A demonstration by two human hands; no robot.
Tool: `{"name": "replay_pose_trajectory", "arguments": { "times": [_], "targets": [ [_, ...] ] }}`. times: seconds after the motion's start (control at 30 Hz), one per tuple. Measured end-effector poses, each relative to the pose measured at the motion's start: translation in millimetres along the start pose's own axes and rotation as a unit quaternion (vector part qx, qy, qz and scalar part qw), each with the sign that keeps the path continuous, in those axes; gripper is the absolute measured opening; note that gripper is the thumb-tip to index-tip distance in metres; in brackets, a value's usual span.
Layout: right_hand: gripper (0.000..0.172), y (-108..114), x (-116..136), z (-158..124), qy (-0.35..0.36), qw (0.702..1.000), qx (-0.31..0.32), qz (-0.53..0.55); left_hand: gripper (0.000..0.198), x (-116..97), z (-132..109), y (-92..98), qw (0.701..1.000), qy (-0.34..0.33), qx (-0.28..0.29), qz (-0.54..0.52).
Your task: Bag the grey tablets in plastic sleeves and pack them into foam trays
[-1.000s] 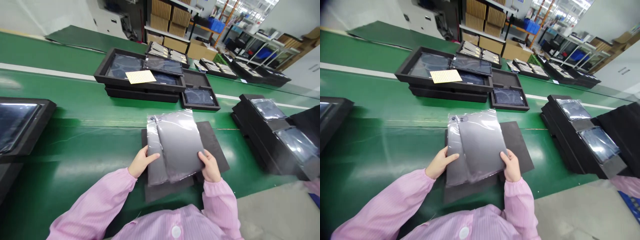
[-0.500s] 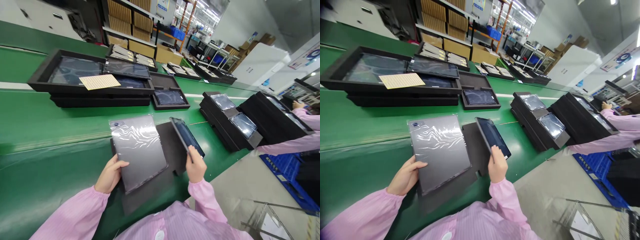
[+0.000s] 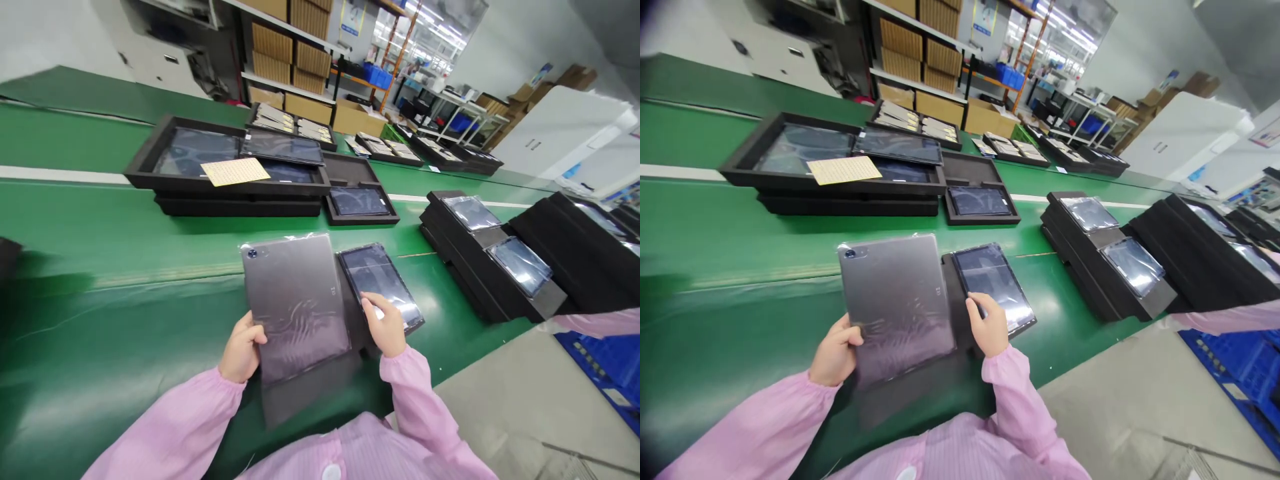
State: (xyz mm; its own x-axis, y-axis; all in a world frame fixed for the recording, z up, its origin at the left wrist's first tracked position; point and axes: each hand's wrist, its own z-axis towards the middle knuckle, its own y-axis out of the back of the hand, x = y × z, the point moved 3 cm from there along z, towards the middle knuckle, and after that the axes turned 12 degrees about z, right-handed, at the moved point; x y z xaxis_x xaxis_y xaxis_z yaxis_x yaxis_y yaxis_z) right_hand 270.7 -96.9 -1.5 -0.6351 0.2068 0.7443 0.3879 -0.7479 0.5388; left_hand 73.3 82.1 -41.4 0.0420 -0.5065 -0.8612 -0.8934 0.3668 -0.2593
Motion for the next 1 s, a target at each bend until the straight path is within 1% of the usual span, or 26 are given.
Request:
{"name": "replay_pose_trajectory", "arguments": {
  "times": [0.07, 0.13, 0.2, 0.27, 0.37, 0.4, 0.47, 0.53, 0.57, 0.63, 0.67, 0.7, 0.73, 0.87, 0.93, 1.0],
  "targets": [
    [0.032, -15.6, 9.7, 15.3, -0.004, 1.0, 0.024, 0.017, 0.035, -0.7, -2.2, -2.3, 1.0, 0.013, 0.008, -0.008],
    [0.033, -28.6, 18.8, 25.9, 0.002, 0.999, 0.038, 0.024, 0.036, -1.7, -5.0, -4.2, 1.0, 0.009, -0.004, -0.013],
    [0.036, -35.1, 27.3, 32.3, 0.019, 0.999, 0.036, 0.019, 0.035, -2.1, -7.3, -6.0, 1.0, -0.006, -0.016, -0.014],
    [0.036, -37.3, 36.9, 35.0, 0.047, 0.999, 0.026, 0.008, 0.035, -1.4, -8.5, -8.0, 1.0, -0.021, -0.007, -0.013],
    [0.033, -43.3, 60.7, 29.3, 0.103, 0.994, 0.031, 0.001, 0.039, 0.8, -8.7, -8.5, 0.999, -0.035, 0.014, -0.005],
    [0.032, -47.8, 71.6, 24.0, 0.125, 0.991, 0.045, 0.004, 0.038, 1.6, -8.5, -7.9, 0.999, -0.038, 0.019, 0.001],
    [0.032, -60.4, 95.5, 7.9, 0.173, 0.98, 0.097, 0.023, 0.032, 2.8, -8.0, -6.1, 0.999, -0.044, 0.025, 0.012],
    [0.036, -74.9, 117.5, -13.2, 0.232, 0.955, 0.173, 0.061, 0.026, 4.0, -7.6, -4.6, 0.998, -0.047, 0.038, 0.024],
    [0.038, -82.0, 126.3, -25.0, 0.269, 0.93, 0.23, 0.097, 0.024, 4.8, -7.4, -4.0, 0.998, -0.047, 0.042, 0.026],
    [0.04, -92.5, 136.4, -47.5, 0.335, 0.854, 0.359, 0.172, 0.02, 7.0, -7.1, -2.9, 0.998, -0.047, 0.045, 0.026],
    [0.04, -95.5, 137.4, -56.5, 0.354, 0.815, 0.415, 0.196, 0.019, 8.3, -7.0, -2.7, 0.998, -0.048, 0.046, 0.022],
    [0.039, -97.1, 136.0, -63.0, 0.362, 0.783, 0.46, 0.21, 0.018, 9.7, -7.0, -2.6, 0.998, -0.05, 0.046, 0.018],
    [0.039, -97.9, 133.0, -66.8, 0.359, 0.766, 0.489, 0.212, 0.018, 11.1, -7.1, -2.7, 0.997, -0.051, 0.049, 0.016],
    [0.039, -97.1, 121.7, -68.2, 0.328, 0.757, 0.522, 0.219, 0.021, 15.4, -8.6, -3.1, 0.997, -0.048, 0.06, 0.009],
    [0.042, -96.7, 121.7, -66.7, 0.317, 0.755, 0.524, 0.234, 0.023, 16.6, -9.7, -2.0, 0.998, -0.041, 0.055, 0.005],
    [0.045, -94.0, 125.6, -61.7, 0.307, 0.754, 0.513, 0.271, 0.022, 17.2, -10.5, -0.7, 0.998, -0.034, 0.051, 0.004]
  ]
}}
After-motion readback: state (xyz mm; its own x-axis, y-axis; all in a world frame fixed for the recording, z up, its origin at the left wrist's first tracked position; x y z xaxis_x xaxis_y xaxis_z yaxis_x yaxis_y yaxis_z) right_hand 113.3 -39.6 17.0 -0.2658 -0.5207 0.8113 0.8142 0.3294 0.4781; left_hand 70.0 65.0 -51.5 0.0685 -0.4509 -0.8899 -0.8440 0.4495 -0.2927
